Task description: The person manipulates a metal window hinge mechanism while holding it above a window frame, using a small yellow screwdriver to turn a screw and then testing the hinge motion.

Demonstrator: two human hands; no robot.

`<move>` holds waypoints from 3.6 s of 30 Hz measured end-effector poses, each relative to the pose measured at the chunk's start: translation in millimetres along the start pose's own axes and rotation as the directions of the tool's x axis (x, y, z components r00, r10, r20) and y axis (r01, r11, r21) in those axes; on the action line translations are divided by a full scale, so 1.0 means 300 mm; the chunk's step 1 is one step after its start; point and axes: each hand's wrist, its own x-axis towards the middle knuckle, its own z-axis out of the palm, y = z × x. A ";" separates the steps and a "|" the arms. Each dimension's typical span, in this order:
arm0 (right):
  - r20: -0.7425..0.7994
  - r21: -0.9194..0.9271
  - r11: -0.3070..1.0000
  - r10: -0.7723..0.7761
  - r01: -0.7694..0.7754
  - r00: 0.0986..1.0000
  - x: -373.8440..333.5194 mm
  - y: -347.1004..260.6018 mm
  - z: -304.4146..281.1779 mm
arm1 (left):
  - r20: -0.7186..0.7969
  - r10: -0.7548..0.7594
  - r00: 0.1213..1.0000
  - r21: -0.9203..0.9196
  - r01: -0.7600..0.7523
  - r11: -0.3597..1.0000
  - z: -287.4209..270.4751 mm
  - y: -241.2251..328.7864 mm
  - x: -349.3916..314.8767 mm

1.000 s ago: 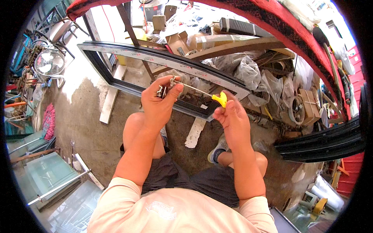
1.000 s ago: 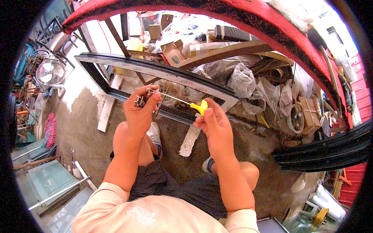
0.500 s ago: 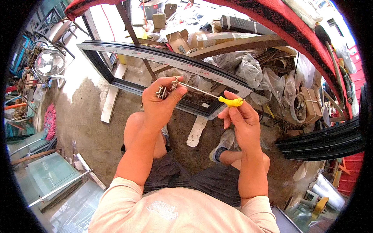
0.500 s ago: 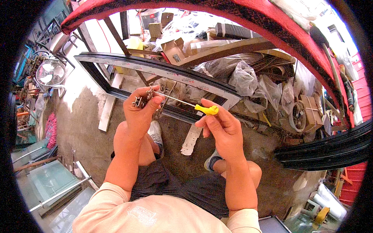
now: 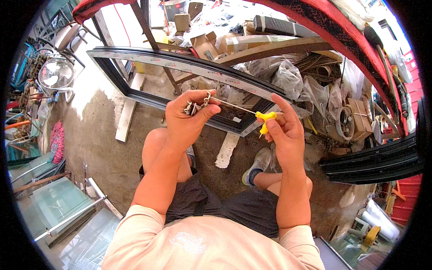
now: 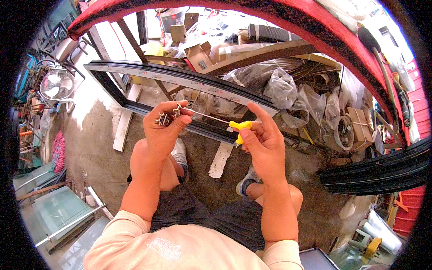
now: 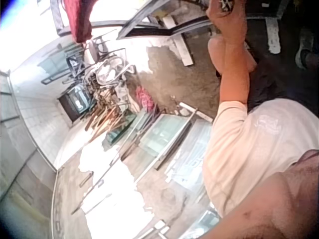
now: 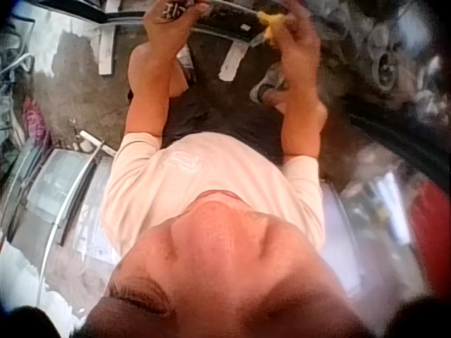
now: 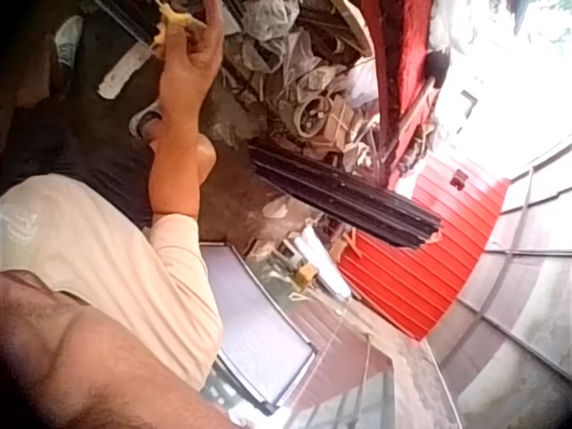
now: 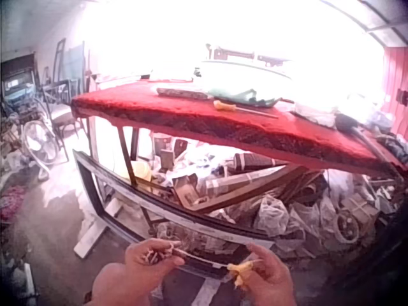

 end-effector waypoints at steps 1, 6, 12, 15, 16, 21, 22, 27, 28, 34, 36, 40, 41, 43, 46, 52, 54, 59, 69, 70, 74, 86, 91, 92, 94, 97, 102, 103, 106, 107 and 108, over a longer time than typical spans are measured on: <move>0.005 -0.052 0.999 0.012 -0.012 1.000 0.002 0.000 -0.007 | 0.016 0.017 1.000 0.029 -0.017 0.999 0.000 0.004 -0.002; 0.014 -0.097 0.994 0.055 -0.054 0.998 0.021 0.009 -0.052 | 0.096 0.024 0.995 0.088 -0.033 0.996 0.005 0.023 -0.011; -0.035 -0.066 0.989 0.129 -0.131 0.991 0.031 0.001 -0.051 | 0.197 0.103 0.975 0.157 -0.135 0.978 0.002 0.010 -0.022; -0.007 -0.070 0.985 0.156 -0.156 0.988 0.033 0.011 -0.053 | 0.211 0.151 0.966 0.192 -0.192 0.962 -0.002 0.023 -0.017; -0.001 -0.077 0.985 0.152 -0.151 0.988 0.033 0.019 -0.062 | 0.215 0.175 0.961 0.204 -0.219 0.954 -0.001 0.026 -0.015; 0.027 -0.027 1.000 -0.013 0.014 1.000 0.036 0.061 -0.072 | 0.163 0.124 0.979 0.158 -0.150 0.976 0.000 0.025 -0.011; 0.018 -0.020 0.999 -0.038 0.039 0.999 0.037 0.068 -0.069 | 0.153 0.117 0.981 0.138 -0.138 0.981 0.002 0.024 -0.010; 0.034 0.211 0.977 -0.046 0.038 0.998 0.051 0.082 -0.075 | 0.112 0.097 0.989 0.078 -0.107 0.991 0.009 0.019 -0.017; 0.008 0.209 0.977 -0.036 0.034 0.999 0.052 0.088 -0.075 | 0.097 0.093 0.991 0.064 -0.099 0.993 0.013 0.014 -0.019; -0.104 0.193 0.975 -0.088 0.107 0.991 0.058 0.085 -0.021 | 0.098 0.083 0.992 0.051 -0.089 0.995 0.024 0.008 -0.025; -0.110 0.334 0.940 -0.029 0.064 0.994 0.056 0.068 0.000 | 0.087 0.077 0.993 0.029 -0.080 0.996 0.026 0.006 -0.025; 0.045 0.334 0.939 0.069 -0.080 0.997 0.049 0.076 -0.050 | 0.086 0.079 0.993 0.041 -0.082 0.996 0.028 0.018 -0.023; 0.024 0.279 0.958 0.062 -0.066 0.998 0.048 0.093 -0.056 | 0.081 0.074 0.994 0.026 -0.077 0.997 0.028 0.014 -0.024; -0.012 0.114 0.993 -0.012 0.013 1.000 0.046 0.094 -0.060 | 0.071 0.066 0.995 -0.008 -0.066 0.998 0.029 0.004 -0.024; -0.034 -0.129 0.976 -0.184 0.178 0.982 0.045 0.088 -0.051 | 0.103 0.058 0.993 0.014 -0.060 0.998 0.026 0.009 -0.024; -0.031 -0.267 0.955 -0.144 0.131 0.989 0.023 0.059 -0.033 | 0.038 -0.005 0.999 0.052 0.003 0.999 0.008 -0.008 -0.025; 0.012 -0.234 0.966 -0.110 0.110 0.994 0.017 0.048 -0.033 | 0.032 -0.031 0.999 0.050 0.029 0.998 0.003 -0.002 -0.025; 0.009 -0.064 0.994 -0.085 0.085 0.996 0.022 0.057 -0.045 | 0.036 -0.040 0.999 0.027 0.039 0.999 0.009 -0.018 -0.018; -0.103 0.238 0.968 0.109 -0.082 0.989 0.047 0.065 -0.052 | 0.161 -0.206 0.965 -0.152 0.230 0.961 0.021 0.000 -0.020; -0.099 0.241 0.967 0.111 -0.084 0.989 0.048 0.061 -0.057 | 0.184 -0.219 0.958 -0.192 0.253 0.948 0.021 0.002 -0.019; -0.076 0.269 0.958 0.120 -0.095 0.990 0.057 0.062 -0.083 | 0.278 -0.174 0.945 -0.284 0.254 0.925 0.016 -0.004 -0.023; 0.079 0.398 0.909 0.100 -0.124 0.992 0.058 0.050 -0.154 | 0.424 -0.151 0.893 -0.161 0.239 0.957 0.007 0.041 -0.014; 0.119 0.352 0.921 0.131 -0.165 0.984 0.059 0.060 -0.154 | 0.378 -0.208 0.902 -0.195 0.298 0.934 0.008 0.017 -0.024; 0.124 0.321 0.931 0.138 -0.172 0.983 0.058 0.062 -0.159 | 0.371 -0.204 0.906 -0.206 0.295 0.933 0.007 0.016 -0.025; 0.135 0.272 0.946 0.145 -0.177 0.980 0.057 0.068 -0.166 | 0.360 -0.220 0.907 -0.170 0.295 0.940 0.008 0.025 -0.019; 0.156 0.226 0.959 0.139 -0.172 0.978 0.059 0.081 -0.170 | 0.337 -0.256 0.906 -0.125 0.312 0.942 0.005 0.061 -0.012; 0.120 0.162 0.984 0.051 -0.070 0.991 0.065 0.103 -0.167 | 0.329 -0.282 0.901 -0.180 0.353 0.918 -0.002 0.038 -0.014; 0.079 0.122 0.991 0.039 -0.048 0.996 0.063 0.103 -0.161 | 0.329 -0.272 0.904 -0.210 0.351 0.913 -0.002 0.027 -0.016; 0.001 0.009 1.000 -0.022 0.022 1.000 0.059 0.102 -0.160 | 0.322 -0.255 0.912 -0.286 0.350 0.892 0.000 0.029 -0.018; 0.007 -0.020 0.999 -0.051 0.051 0.999 0.064 0.112 -0.176 | 0.318 -0.251 0.914 -0.309 0.350 0.884 0.000 0.032 -0.017; 0.014 -0.048 0.996 -0.077 0.078 0.997 0.065 0.116 -0.182 | 0.316 -0.237 0.919 -0.308 0.336 0.890 -0.002 0.029 -0.018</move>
